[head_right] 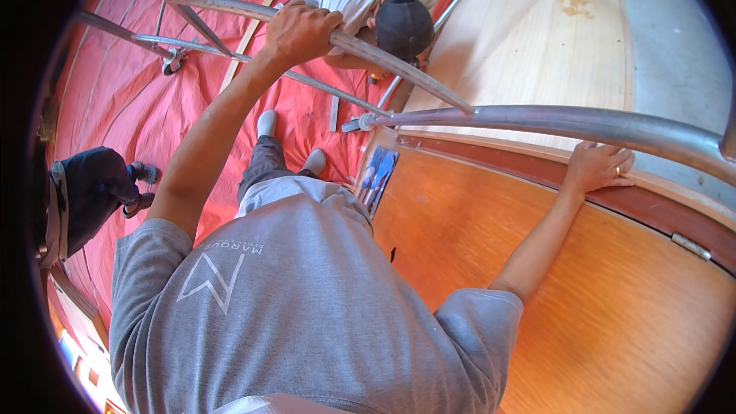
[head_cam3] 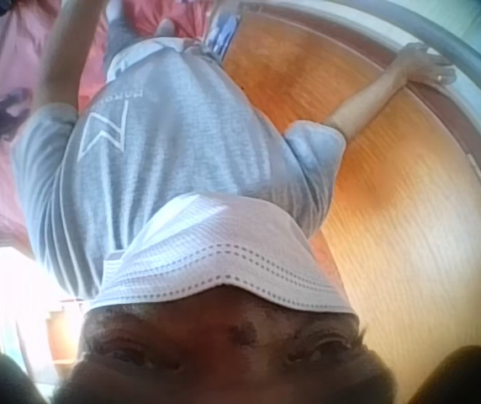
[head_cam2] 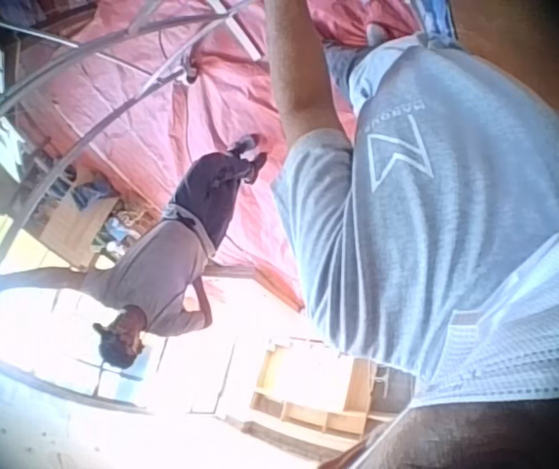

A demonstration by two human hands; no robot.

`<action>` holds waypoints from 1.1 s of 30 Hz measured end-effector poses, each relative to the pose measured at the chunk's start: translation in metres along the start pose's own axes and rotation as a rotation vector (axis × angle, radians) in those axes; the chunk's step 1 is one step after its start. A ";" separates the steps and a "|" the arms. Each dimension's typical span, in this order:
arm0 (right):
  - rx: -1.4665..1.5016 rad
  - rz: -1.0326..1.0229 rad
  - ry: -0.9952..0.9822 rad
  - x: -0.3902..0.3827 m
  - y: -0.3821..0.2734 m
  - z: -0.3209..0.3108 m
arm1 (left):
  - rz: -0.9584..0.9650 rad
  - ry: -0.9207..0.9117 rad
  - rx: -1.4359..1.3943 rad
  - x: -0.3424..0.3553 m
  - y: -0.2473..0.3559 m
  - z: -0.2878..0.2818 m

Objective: The person assists another worker in installing a wooden wall panel by holding a metal frame while the other worker uses a drill to secure the panel to the wall. The person then helps position and secure the frame against the panel.

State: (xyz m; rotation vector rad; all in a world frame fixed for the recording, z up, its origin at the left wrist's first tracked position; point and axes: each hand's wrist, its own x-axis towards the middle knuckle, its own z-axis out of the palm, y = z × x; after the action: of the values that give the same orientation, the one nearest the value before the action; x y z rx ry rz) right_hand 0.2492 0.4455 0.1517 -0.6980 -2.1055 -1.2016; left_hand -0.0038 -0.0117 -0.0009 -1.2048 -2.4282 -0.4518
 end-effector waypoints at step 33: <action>0.001 0.007 -0.012 0.000 -0.001 0.000 | -0.023 0.019 0.048 0.000 -0.002 0.009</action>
State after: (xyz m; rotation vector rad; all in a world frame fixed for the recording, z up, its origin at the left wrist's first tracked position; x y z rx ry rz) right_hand 0.2488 0.4449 0.1512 -0.7133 -2.1113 -1.1958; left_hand -0.0066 -0.0089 -0.0089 -1.1494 -2.4253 -0.4076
